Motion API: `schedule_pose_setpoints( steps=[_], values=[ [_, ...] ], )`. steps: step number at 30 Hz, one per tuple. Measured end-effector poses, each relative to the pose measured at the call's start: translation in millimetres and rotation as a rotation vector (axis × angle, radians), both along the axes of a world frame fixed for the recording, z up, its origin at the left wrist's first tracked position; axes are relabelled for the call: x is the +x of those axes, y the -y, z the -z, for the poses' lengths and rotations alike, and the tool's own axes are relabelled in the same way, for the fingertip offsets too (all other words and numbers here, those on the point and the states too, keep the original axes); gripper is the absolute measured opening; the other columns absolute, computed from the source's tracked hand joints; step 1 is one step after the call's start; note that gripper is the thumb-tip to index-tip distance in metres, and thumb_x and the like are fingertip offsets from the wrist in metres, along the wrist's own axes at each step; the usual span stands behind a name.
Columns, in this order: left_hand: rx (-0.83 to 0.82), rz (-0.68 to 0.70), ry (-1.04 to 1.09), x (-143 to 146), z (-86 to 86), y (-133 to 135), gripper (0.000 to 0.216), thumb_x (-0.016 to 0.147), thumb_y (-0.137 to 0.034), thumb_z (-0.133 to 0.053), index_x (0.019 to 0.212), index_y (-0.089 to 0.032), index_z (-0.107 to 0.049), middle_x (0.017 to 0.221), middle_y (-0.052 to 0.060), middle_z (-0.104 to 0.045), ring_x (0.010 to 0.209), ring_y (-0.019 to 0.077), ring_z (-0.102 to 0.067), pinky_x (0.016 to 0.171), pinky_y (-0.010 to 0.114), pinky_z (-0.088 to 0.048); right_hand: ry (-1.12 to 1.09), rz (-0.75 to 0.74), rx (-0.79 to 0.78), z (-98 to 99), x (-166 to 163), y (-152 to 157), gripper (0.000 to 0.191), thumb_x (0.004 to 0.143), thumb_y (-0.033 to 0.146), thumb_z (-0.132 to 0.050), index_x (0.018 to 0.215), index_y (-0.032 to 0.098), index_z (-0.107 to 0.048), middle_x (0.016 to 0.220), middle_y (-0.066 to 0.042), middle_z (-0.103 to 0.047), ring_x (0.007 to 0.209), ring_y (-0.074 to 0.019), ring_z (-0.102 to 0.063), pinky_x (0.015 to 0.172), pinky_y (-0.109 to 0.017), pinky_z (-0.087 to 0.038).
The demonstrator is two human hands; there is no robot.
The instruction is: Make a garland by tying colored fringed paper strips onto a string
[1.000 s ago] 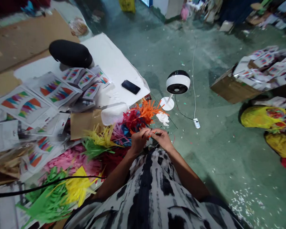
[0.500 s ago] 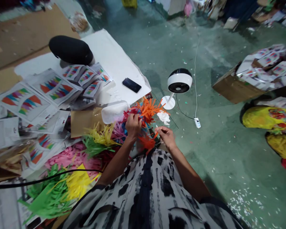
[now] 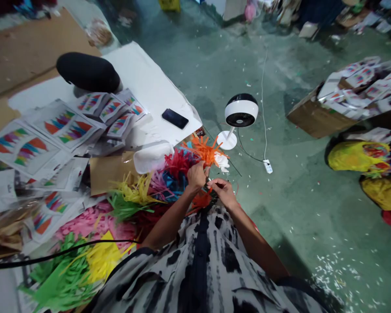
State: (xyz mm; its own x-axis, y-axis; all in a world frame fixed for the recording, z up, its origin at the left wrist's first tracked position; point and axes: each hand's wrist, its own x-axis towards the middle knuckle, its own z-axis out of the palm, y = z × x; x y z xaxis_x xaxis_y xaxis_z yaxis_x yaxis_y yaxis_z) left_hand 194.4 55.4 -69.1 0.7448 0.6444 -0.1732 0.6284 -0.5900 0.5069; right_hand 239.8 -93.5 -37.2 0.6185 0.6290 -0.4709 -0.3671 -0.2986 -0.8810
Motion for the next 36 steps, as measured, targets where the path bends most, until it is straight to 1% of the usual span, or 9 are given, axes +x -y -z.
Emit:
schedule_pose_setpoints(
  steps=[4,7,12,17,21,24,28,31,36],
  values=[
    [-0.131,0.146,0.127,-14,16.6,8,0.034,0.1,-0.025,-0.054,0.131,-0.023,-0.066,0.126,0.008,-0.074,0.116,0.0231,-0.069,0.096,0.031,-0.051,0.031,-0.003,-0.007,5.2,5,4,0.043,0.077,0.061,-0.079,0.077,0.019,-0.074,0.069,-0.001,-0.066,0.059,-0.0116,-0.048,0.056,-0.025,-0.036],
    [-0.099,0.067,0.109,-32,22.1,-3,0.032,0.1,-0.016,-0.048,0.123,-0.022,-0.069,0.125,0.008,-0.074,0.113,0.0209,-0.069,0.094,0.029,-0.051,0.089,-0.019,-0.005,13.1,8,6,0.041,0.078,0.061,-0.078,0.077,0.02,-0.074,0.073,-0.002,-0.07,0.065,-0.0139,-0.056,0.063,-0.026,-0.043],
    [-0.029,-0.06,0.085,-60,25.3,-37,0.028,0.101,-0.02,-0.049,0.12,-0.025,-0.07,0.126,0.007,-0.072,0.108,0.0208,-0.07,0.091,0.03,-0.051,0.206,-0.127,0.003,35.4,11,-11,0.045,0.083,0.065,-0.071,0.079,0.02,-0.074,0.07,-0.001,-0.069,0.065,-0.0159,-0.06,0.066,-0.028,-0.047],
    [-0.034,-0.124,0.215,-75,32.4,-58,0.035,0.099,-0.016,-0.049,0.128,-0.021,-0.067,0.129,0.01,-0.073,0.117,0.0239,-0.069,0.102,0.035,-0.052,0.484,-0.34,-0.259,60.6,10,-55,0.031,0.092,0.051,-0.069,0.091,0.022,-0.079,0.101,-0.006,-0.076,0.086,-0.0186,-0.066,0.077,-0.027,-0.049],
    [-0.052,-0.153,0.234,-79,36.5,-59,0.04,0.095,-0.013,-0.051,0.131,-0.019,-0.067,0.131,0.012,-0.072,0.121,0.0245,-0.068,0.107,0.038,-0.051,0.531,-0.352,-0.418,72.4,-1,-78,0.018,0.092,0.038,-0.073,0.097,0.023,-0.082,0.109,-0.009,-0.074,0.096,-0.023,-0.066,0.084,-0.031,-0.047],
    [-0.093,-0.089,0.216,-80,37.8,-56,0.042,0.096,-0.012,-0.049,0.132,-0.022,-0.069,0.133,0.011,-0.07,0.123,0.0222,-0.067,0.107,0.036,-0.052,0.549,-0.357,-0.482,74.1,-8,-83,0.017,0.093,0.036,-0.071,0.098,0.023,-0.082,0.11,-0.01,-0.073,0.097,-0.0236,-0.066,0.082,-0.03,-0.046],
    [-0.116,-0.066,0.137,-77,41.3,-50,0.043,0.095,-0.01,-0.048,0.13,-0.022,-0.072,0.142,0.011,-0.064,0.13,0.0235,-0.063,0.109,0.036,-0.051,0.556,-0.364,-0.449,60.2,-5,-79,0.014,0.092,0.032,-0.071,0.09,0.024,-0.083,0.109,-0.008,-0.075,0.098,-0.0231,-0.066,0.08,-0.029,-0.046],
    [-0.106,-0.07,0.083,-75,45.2,-50,0.043,0.094,-0.01,-0.049,0.129,-0.021,-0.072,0.14,0.012,-0.065,0.127,0.0253,-0.064,0.107,0.037,-0.053,0.526,-0.366,-0.368,33.4,6,-68,0.023,0.091,0.042,-0.07,0.086,0.023,-0.083,0.095,-0.007,-0.077,0.087,-0.0214,-0.066,0.075,-0.03,-0.047],
    [-0.102,-0.067,0.06,-73,32.6,-52,0.037,0.092,-0.011,-0.054,0.12,-0.021,-0.075,0.131,0.012,-0.069,0.117,0.0258,-0.069,0.1,0.037,-0.055,0.146,-0.271,-0.022,-18.8,31,-40,0.042,0.079,0.061,-0.079,0.089,0.02,-0.084,0.074,-0.003,-0.073,0.065,-0.0144,-0.058,0.061,-0.027,-0.041]
  ],
)
